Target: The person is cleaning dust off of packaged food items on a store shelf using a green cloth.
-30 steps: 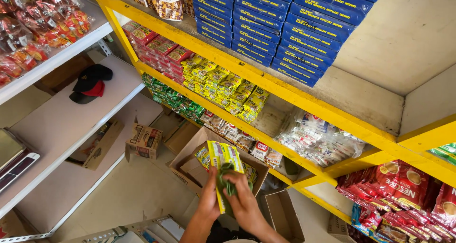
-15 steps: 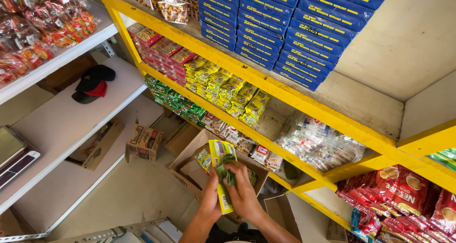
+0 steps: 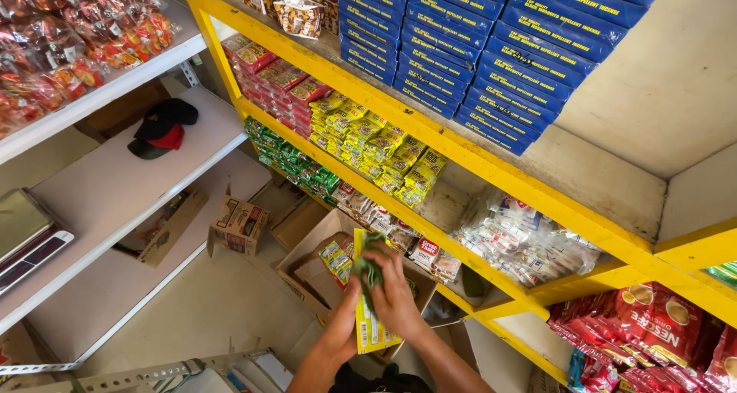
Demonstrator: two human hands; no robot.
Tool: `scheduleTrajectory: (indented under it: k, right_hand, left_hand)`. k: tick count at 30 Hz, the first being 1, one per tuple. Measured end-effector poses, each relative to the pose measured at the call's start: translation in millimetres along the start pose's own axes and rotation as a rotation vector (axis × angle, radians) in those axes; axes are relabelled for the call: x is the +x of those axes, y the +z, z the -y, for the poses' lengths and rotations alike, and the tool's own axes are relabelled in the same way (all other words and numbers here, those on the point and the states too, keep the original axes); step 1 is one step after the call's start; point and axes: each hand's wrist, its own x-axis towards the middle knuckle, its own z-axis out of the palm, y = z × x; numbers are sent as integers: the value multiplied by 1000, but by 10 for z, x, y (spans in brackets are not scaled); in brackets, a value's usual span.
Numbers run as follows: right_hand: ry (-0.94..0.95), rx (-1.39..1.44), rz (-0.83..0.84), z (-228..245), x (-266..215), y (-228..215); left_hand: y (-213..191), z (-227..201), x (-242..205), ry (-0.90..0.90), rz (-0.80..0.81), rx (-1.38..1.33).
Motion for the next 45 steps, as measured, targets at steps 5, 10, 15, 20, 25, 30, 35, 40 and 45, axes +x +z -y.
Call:
scheduleTrajectory:
  k: [5, 10, 15, 20, 25, 30, 35, 40, 45]
  right_hand:
    - [71, -31, -210, -65, 221, -99]
    - [-2, -14, -207, 37, -77, 51]
    - [-3, -1, -253, -91, -67, 81]
    - [146, 158, -354, -387, 205, -131]
    - [173, 201, -455, -683, 188, -222]
    - [261, 280, -422, -808, 35, -443]
    - [296, 287, -256, -844, -47, -870]
    - [302, 257, 218, -421, 60, -965]
    - [304, 211, 208, -327, 102, -865]
  left_hand:
    - [280, -19, -138, -99, -35, 142]
    - [140, -30, -47, -84, 12, 104]
    - [173, -62, -68, -84, 45, 130]
    - [291, -126, -125, 59, 250, 573]
    - [130, -281, -132, -136, -1, 318]
    - [108, -520, -256, -118, 29, 211]
    - [43, -553, -268, -133, 27, 268]
    - [188, -601, -332, -170, -25, 469]
    - [159, -661, -347, -113, 48, 546]
